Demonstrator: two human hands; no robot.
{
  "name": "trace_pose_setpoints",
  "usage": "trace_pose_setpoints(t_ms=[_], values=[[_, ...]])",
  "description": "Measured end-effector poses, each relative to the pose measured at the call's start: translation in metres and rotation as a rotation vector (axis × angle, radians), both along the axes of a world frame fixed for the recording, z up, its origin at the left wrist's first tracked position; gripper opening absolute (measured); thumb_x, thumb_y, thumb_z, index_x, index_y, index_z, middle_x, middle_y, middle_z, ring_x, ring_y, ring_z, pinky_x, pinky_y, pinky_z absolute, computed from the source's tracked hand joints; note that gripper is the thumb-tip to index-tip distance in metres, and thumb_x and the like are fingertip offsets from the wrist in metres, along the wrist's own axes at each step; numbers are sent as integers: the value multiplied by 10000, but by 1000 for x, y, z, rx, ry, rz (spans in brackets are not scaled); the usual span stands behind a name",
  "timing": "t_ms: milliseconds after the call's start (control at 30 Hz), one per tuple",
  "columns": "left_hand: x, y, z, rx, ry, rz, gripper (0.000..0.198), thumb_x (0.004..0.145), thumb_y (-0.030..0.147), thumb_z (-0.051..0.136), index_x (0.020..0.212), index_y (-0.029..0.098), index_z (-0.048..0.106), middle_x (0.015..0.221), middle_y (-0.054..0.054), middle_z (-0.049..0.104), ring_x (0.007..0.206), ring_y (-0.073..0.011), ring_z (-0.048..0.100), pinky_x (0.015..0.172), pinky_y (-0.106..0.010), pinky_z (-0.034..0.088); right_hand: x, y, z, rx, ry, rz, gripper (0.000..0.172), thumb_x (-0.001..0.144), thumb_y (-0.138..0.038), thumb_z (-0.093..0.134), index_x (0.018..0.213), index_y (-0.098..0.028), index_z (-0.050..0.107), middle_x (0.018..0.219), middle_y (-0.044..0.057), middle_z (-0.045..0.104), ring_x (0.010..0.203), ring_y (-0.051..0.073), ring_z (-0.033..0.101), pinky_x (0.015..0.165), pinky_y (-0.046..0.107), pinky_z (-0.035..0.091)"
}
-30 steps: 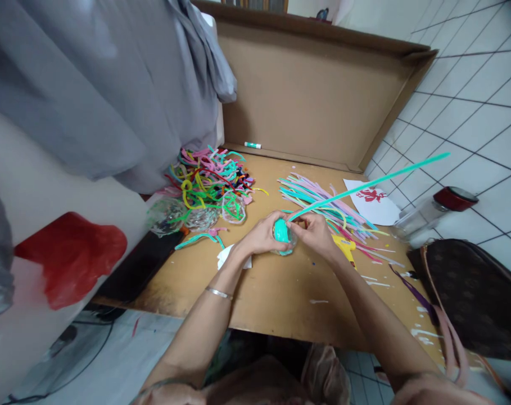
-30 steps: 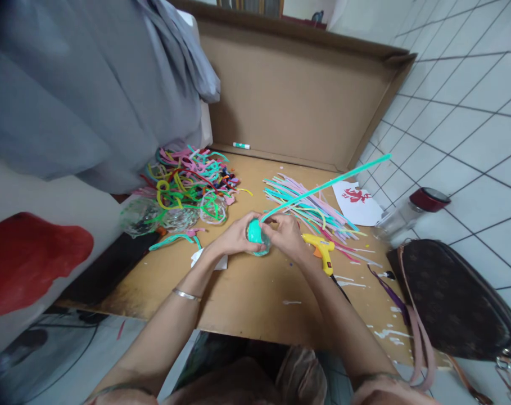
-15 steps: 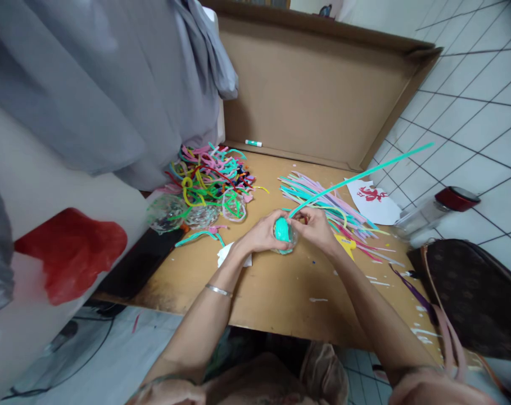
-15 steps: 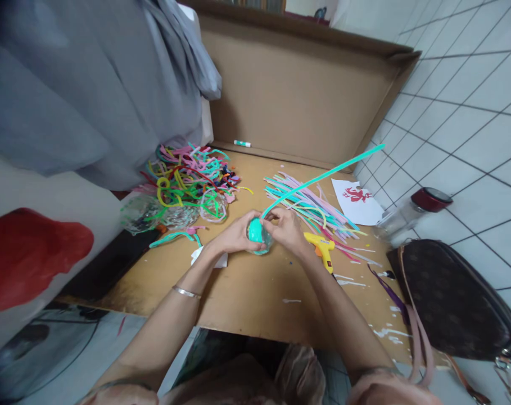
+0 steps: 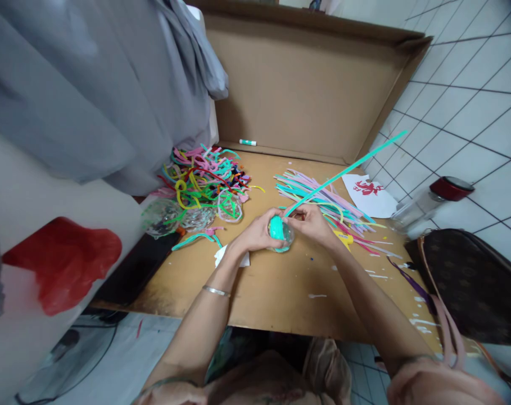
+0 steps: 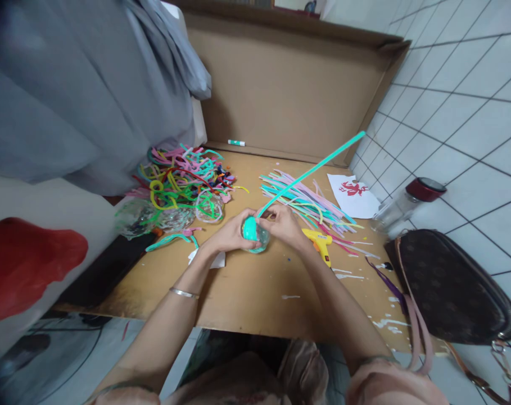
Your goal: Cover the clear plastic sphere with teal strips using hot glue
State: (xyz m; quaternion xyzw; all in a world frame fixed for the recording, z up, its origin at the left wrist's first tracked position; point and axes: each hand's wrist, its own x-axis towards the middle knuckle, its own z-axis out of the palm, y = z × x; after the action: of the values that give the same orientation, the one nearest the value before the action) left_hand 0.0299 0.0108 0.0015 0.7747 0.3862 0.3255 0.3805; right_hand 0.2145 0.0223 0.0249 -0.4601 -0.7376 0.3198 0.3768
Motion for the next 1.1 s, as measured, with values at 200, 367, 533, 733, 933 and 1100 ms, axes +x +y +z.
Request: trace_pose_setpoints(t_ms=[200,367,533,733,933,1100], values=[[-4,0,1,-44,9,-33,649,539,339,761,1103,178,483,965,17,566,829,-150,529,756,-251,459,1,-2,4,36,32,98,179,699,-281,629,796,-152,708,733,25,689,668,136,610,617,237,461],[-5,2,1,-94,-9,-71,631,530,316,756,1080,184,478,970,16,551,856,-158,530,776,-261,464,3,0,3,29,5,139,161,707,-264,629,798,-154,703,748,12,690,682,128,605,648,237,455],[-5,4,1,-98,-3,-85,650,528,332,765,1094,185,480,974,15,554,860,-161,533,781,-267,465,5,2,5,23,3,164,168,715,-296,634,775,-154,702,749,8,686,686,122,587,624,226,437],[-4,4,-1,-73,-5,-75,663,546,339,770,1120,174,482,991,1,566,871,-165,540,769,-260,463,3,1,5,15,-5,117,189,697,-308,645,783,-155,716,767,21,695,719,138,599,634,235,438],[-3,4,0,-82,5,-55,658,547,353,768,1112,180,478,941,22,554,807,-142,525,715,-231,453,5,-2,0,-16,18,31,240,698,-374,660,752,-145,708,743,40,702,721,165,622,681,278,474],[-2,4,1,-69,9,-32,650,545,345,763,1110,173,492,934,19,558,799,-141,519,726,-237,456,2,-3,-4,-28,107,36,214,690,-364,664,745,-159,695,765,40,705,734,167,631,691,283,496]])
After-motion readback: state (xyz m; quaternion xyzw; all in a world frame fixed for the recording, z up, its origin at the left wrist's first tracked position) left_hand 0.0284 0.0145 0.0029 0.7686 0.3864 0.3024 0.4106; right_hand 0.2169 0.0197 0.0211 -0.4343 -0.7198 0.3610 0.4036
